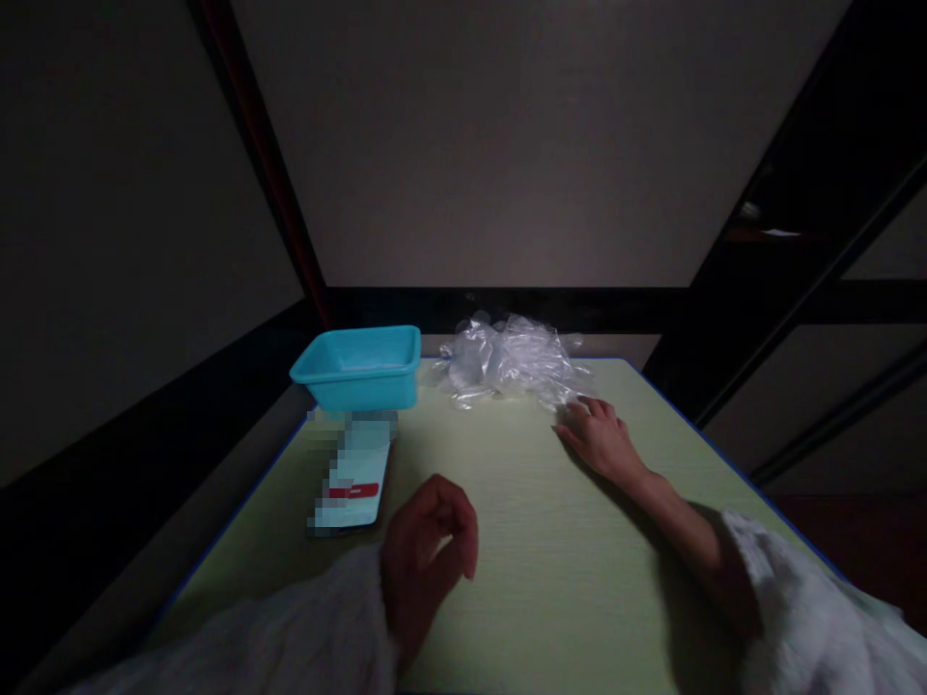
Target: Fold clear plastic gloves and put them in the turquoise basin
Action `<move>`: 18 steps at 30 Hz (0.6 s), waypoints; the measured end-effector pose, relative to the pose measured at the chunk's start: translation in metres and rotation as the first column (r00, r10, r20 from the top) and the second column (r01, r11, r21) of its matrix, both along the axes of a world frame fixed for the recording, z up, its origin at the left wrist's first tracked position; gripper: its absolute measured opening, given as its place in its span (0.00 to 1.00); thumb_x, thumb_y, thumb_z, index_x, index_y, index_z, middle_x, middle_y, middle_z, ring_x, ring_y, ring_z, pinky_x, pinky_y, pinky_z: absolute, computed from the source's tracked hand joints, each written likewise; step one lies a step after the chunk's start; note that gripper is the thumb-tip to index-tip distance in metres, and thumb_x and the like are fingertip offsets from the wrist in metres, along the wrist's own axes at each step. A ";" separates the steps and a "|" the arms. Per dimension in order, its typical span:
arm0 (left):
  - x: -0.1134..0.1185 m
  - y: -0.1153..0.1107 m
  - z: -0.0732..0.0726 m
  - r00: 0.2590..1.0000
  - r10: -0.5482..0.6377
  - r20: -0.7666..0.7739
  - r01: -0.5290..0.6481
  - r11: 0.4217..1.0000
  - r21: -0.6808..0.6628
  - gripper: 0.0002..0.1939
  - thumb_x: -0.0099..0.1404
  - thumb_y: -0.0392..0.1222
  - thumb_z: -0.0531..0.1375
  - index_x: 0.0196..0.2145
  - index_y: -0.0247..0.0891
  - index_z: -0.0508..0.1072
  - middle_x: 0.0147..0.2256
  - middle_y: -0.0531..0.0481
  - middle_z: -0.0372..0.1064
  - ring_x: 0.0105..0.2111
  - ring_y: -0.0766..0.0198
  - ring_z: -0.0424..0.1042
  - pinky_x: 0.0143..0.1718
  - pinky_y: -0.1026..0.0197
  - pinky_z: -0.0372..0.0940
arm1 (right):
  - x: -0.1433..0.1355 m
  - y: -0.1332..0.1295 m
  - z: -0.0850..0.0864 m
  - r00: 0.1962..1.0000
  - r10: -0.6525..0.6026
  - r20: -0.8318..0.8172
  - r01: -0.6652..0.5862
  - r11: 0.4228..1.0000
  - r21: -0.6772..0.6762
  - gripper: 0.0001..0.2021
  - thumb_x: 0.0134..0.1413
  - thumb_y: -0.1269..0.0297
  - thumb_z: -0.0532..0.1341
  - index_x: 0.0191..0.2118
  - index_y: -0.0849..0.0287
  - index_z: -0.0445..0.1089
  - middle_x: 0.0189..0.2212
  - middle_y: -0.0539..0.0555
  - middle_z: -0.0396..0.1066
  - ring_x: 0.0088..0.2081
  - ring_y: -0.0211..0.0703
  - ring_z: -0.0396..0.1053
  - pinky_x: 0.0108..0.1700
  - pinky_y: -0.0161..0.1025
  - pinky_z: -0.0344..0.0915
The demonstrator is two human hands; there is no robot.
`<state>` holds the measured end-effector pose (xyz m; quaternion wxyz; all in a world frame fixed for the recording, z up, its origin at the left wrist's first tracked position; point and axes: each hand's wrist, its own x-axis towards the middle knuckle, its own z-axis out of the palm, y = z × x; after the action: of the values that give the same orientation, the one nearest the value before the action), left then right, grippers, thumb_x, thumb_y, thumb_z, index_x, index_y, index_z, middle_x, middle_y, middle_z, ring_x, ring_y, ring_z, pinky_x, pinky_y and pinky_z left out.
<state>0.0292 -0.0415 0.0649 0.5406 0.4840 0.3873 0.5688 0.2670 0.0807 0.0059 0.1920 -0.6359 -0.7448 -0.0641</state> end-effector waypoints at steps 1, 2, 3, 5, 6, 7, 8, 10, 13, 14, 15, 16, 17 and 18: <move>0.003 0.000 -0.006 1.000 -0.017 0.007 0.017 1.000 -0.021 0.05 0.42 0.39 0.58 0.18 0.39 0.63 0.12 0.58 0.58 0.11 0.71 0.55 0.14 0.68 0.50 | 0.000 0.000 0.000 1.000 0.004 0.008 -0.004 1.000 -0.007 0.16 0.55 0.61 0.56 0.46 0.65 0.66 0.50 0.68 0.63 0.51 0.62 0.57 0.45 0.57 0.61; 0.005 0.001 -0.012 0.999 -0.048 -0.003 0.048 0.998 -0.043 0.06 0.42 0.40 0.58 0.19 0.39 0.62 0.12 0.58 0.57 0.12 0.71 0.55 0.14 0.68 0.50 | 0.000 0.000 0.000 1.000 0.007 0.013 -0.007 1.000 -0.010 0.16 0.55 0.62 0.56 0.46 0.64 0.66 0.49 0.67 0.64 0.50 0.61 0.58 0.46 0.55 0.61; 0.006 0.004 -0.018 0.998 -0.054 -0.013 0.053 0.997 -0.054 0.07 0.43 0.41 0.58 0.19 0.39 0.62 0.12 0.58 0.57 0.12 0.71 0.56 0.14 0.68 0.50 | 0.001 0.000 0.000 1.000 0.008 0.017 -0.008 1.000 -0.011 0.15 0.55 0.62 0.56 0.46 0.64 0.66 0.49 0.66 0.64 0.50 0.59 0.59 0.46 0.55 0.61; 0.008 0.012 -0.028 0.998 -0.062 -0.032 0.059 0.996 -0.065 0.08 0.44 0.42 0.58 0.20 0.39 0.61 0.11 0.58 0.57 0.12 0.71 0.56 0.15 0.68 0.51 | 0.001 0.001 -0.001 1.000 0.002 0.017 -0.001 1.000 -0.005 0.15 0.55 0.62 0.56 0.46 0.63 0.66 0.49 0.66 0.63 0.50 0.58 0.59 0.46 0.54 0.61; 0.009 0.016 -0.033 0.997 -0.070 -0.041 0.067 0.995 -0.067 0.08 0.44 0.42 0.58 0.20 0.39 0.60 0.11 0.58 0.57 0.12 0.71 0.56 0.15 0.68 0.51 | 0.002 0.002 -0.002 1.000 -0.007 0.013 0.007 1.000 0.001 0.15 0.55 0.61 0.55 0.47 0.62 0.66 0.50 0.66 0.62 0.50 0.59 0.58 0.47 0.54 0.60; 0.009 0.019 -0.037 0.996 -0.079 -0.048 0.076 0.995 -0.068 0.08 0.45 0.43 0.58 0.21 0.39 0.60 0.12 0.59 0.56 0.13 0.71 0.56 0.16 0.68 0.52 | 0.002 0.003 -0.003 1.000 -0.020 0.007 0.020 1.000 0.008 0.16 0.55 0.60 0.55 0.47 0.62 0.66 0.52 0.66 0.61 0.51 0.59 0.57 0.47 0.55 0.60; 0.010 0.022 -0.041 0.994 -0.092 -0.052 0.088 0.994 -0.069 0.09 0.45 0.43 0.58 0.21 0.39 0.60 0.12 0.59 0.56 0.13 0.71 0.56 0.16 0.68 0.52 | 0.003 0.004 -0.005 0.999 -0.033 -0.001 0.033 0.999 0.015 0.16 0.55 0.60 0.55 0.47 0.61 0.66 0.53 0.66 0.59 0.53 0.60 0.56 0.47 0.57 0.59; 0.012 0.026 -0.047 0.996 -0.086 -0.037 0.083 0.994 -0.064 0.10 0.46 0.44 0.59 0.21 0.39 0.60 0.12 0.60 0.56 0.12 0.72 0.55 0.15 0.69 0.51 | 0.003 0.006 -0.009 0.999 -0.052 -0.015 0.052 0.998 0.022 0.16 0.55 0.59 0.56 0.48 0.60 0.66 0.53 0.66 0.59 0.54 0.62 0.54 0.47 0.60 0.57; 0.013 0.028 -0.054 0.998 -0.052 -0.021 0.051 0.996 -0.071 0.09 0.49 0.42 0.59 0.23 0.38 0.60 0.13 0.60 0.57 0.12 0.73 0.55 0.16 0.69 0.51 | 0.001 0.008 -0.013 0.998 -0.045 -0.038 0.046 0.999 0.025 0.15 0.54 0.60 0.56 0.46 0.59 0.66 0.50 0.65 0.63 0.52 0.63 0.56 0.46 0.64 0.56; 0.013 0.029 -0.056 0.998 -0.060 -0.022 0.058 0.995 -0.077 0.09 0.49 0.42 0.59 0.23 0.38 0.61 0.13 0.60 0.58 0.12 0.73 0.56 0.17 0.69 0.51 | 0.001 0.008 -0.013 0.998 -0.037 -0.047 0.039 0.999 0.032 0.15 0.54 0.61 0.56 0.46 0.59 0.66 0.49 0.65 0.63 0.52 0.62 0.57 0.46 0.65 0.56; 0.012 0.029 -0.057 0.997 -0.076 -0.025 0.073 0.994 -0.080 0.09 0.50 0.42 0.59 0.23 0.38 0.61 0.13 0.60 0.58 0.13 0.73 0.56 0.17 0.69 0.52 | 0.000 0.008 -0.012 0.998 -0.028 -0.058 0.031 0.999 0.044 0.15 0.54 0.61 0.56 0.47 0.59 0.66 0.49 0.64 0.64 0.51 0.62 0.57 0.47 0.65 0.55; 0.011 0.029 -0.059 0.995 -0.097 -0.029 0.095 0.992 -0.083 0.10 0.50 0.42 0.60 0.23 0.38 0.61 0.13 0.60 0.58 0.12 0.72 0.56 0.17 0.69 0.52 | -0.001 0.007 -0.011 0.997 -0.019 -0.071 0.023 0.998 0.060 0.16 0.54 0.62 0.55 0.48 0.59 0.65 0.49 0.64 0.64 0.52 0.61 0.57 0.48 0.65 0.54; 0.010 0.029 -0.060 0.993 -0.118 -0.032 0.115 0.990 -0.085 0.11 0.50 0.43 0.61 0.23 0.38 0.60 0.13 0.60 0.58 0.12 0.72 0.57 0.17 0.68 0.52 | -0.002 0.006 -0.009 0.996 -0.007 -0.084 0.013 0.997 0.078 0.17 0.54 0.63 0.55 0.49 0.59 0.64 0.50 0.63 0.63 0.52 0.60 0.57 0.49 0.64 0.53; 0.008 0.029 -0.061 0.990 -0.134 -0.036 0.131 0.988 -0.088 0.11 0.50 0.43 0.61 0.23 0.39 0.61 0.13 0.60 0.58 0.13 0.71 0.58 0.17 0.68 0.53 | -0.003 0.005 -0.006 0.995 0.009 -0.098 0.000 0.995 0.095 0.17 0.54 0.64 0.54 0.50 0.59 0.63 0.50 0.63 0.63 0.52 0.59 0.57 0.50 0.64 0.52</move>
<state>0.0375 -0.0125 0.0040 0.5892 0.4969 0.3892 0.5045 0.2641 0.0857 -0.0001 0.2585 -0.6269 -0.7319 -0.0676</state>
